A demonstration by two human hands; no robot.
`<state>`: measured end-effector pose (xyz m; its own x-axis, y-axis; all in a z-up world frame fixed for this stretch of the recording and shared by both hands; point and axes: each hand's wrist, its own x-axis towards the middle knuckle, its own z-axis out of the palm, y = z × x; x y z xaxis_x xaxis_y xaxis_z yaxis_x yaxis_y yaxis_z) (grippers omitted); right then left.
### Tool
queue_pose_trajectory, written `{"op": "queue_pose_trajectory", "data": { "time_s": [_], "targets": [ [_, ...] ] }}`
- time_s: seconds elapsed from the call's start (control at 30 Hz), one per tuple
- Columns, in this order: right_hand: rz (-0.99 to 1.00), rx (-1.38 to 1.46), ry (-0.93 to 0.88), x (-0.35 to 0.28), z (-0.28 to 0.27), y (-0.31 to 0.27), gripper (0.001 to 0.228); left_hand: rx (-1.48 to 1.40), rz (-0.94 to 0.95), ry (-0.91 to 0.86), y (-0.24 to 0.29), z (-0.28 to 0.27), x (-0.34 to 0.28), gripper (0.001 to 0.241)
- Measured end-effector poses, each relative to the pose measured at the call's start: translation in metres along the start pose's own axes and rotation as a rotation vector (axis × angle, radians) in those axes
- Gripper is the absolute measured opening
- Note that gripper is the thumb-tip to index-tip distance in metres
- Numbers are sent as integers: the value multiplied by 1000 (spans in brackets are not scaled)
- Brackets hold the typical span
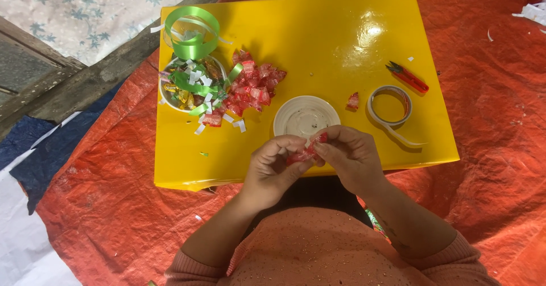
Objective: The person wraps small red candies in clear plastic wrappers and secures them with white tape. They fold the wrappers around each candy, apply tape to seal the ends, and place the finished wrapped candies into a white bowl on a yellow table.
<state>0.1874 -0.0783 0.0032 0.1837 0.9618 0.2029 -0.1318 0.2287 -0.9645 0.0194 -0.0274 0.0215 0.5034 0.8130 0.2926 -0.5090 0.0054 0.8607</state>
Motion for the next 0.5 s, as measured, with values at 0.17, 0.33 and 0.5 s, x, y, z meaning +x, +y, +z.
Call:
{"op": "queue_pose_trajectory", "data": {
  "time_s": [0.17,0.33,0.5],
  "targets": [
    [98,178,46,-4,-3,16,13,-6,-18,-51,-3,-13,3,35],
    [127,288,103,0,-13,7,13,16,-31,-78,-9,-33,2,30],
    [159,348,278,4,-45,4,9,146,-56,-94,1,-61,5,26]
  ]
}}
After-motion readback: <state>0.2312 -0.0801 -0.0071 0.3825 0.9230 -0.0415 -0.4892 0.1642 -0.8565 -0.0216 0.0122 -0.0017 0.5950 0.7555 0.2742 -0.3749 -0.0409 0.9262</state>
